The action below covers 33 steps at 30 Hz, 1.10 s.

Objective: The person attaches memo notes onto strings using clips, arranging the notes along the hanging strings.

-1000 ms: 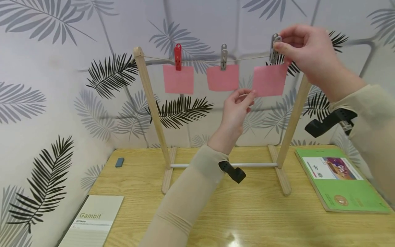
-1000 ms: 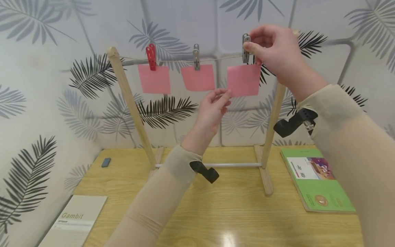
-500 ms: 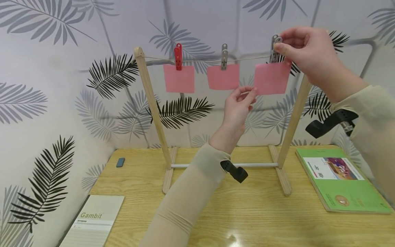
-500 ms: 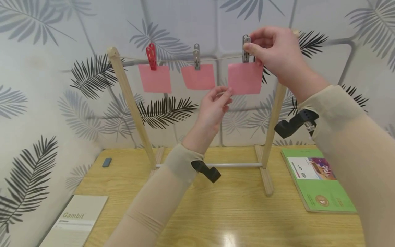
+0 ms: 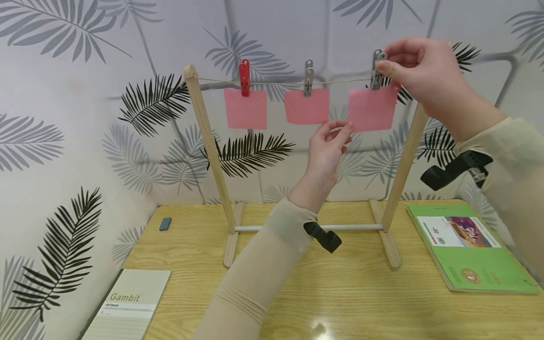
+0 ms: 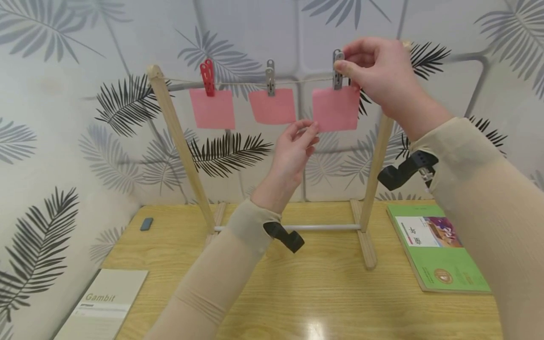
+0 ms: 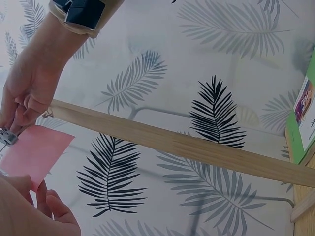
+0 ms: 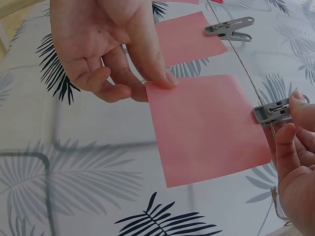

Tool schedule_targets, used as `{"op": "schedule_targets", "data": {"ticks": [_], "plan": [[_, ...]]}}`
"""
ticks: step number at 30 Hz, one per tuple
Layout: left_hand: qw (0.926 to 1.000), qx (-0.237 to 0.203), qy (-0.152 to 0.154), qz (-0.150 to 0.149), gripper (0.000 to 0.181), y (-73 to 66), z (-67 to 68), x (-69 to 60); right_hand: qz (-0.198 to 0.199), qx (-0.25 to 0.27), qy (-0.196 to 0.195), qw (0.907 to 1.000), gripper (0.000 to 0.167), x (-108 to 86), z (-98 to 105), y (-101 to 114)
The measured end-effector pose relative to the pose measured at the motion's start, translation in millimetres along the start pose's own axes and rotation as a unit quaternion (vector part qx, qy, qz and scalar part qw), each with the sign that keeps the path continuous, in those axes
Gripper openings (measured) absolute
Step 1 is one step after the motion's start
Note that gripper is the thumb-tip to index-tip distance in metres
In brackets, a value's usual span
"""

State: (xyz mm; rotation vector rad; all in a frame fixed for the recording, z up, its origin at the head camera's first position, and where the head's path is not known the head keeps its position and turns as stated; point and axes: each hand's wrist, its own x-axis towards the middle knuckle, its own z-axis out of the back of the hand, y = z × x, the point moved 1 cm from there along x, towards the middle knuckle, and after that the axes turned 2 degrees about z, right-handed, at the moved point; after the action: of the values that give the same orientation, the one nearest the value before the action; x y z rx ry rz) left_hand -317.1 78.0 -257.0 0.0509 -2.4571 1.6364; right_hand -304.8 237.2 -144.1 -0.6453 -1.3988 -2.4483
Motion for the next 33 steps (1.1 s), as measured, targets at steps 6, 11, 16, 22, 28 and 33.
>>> {"op": "schedule_targets", "data": {"ticks": [6,11,16,22,28,33], "plan": [[0.9999,-0.014,0.003,-0.002,0.008,-1.3,-0.2,1.0,0.000,-0.011,0.001,0.9999,0.039,0.8,-1,-1],[0.9998,-0.019,-0.003,-0.002,0.009,-1.6,-0.5,2.4,-0.006,-0.001,-0.002,1.0000,0.040,2.0,-2,-1],[0.9996,-0.027,-0.009,0.000,0.010,-1.9,-0.3,3.7,-0.001,0.032,-0.004,0.9995,0.039,2.6,-4,-1],[0.9992,-0.035,-0.016,0.007,0.011,-2.2,1.5,3.2,0.015,0.019,0.000,0.9997,0.042,2.3,-3,-1],[0.9992,-0.035,-0.013,0.014,0.018,-1.5,6.4,3.1,0.011,-0.015,0.002,0.9998,0.044,4.1,-2,-1],[0.9991,-0.036,-0.013,0.020,0.021,0.1,12.9,2.6,0.011,-0.014,0.005,0.9998,0.044,4.5,-2,-1]]}}
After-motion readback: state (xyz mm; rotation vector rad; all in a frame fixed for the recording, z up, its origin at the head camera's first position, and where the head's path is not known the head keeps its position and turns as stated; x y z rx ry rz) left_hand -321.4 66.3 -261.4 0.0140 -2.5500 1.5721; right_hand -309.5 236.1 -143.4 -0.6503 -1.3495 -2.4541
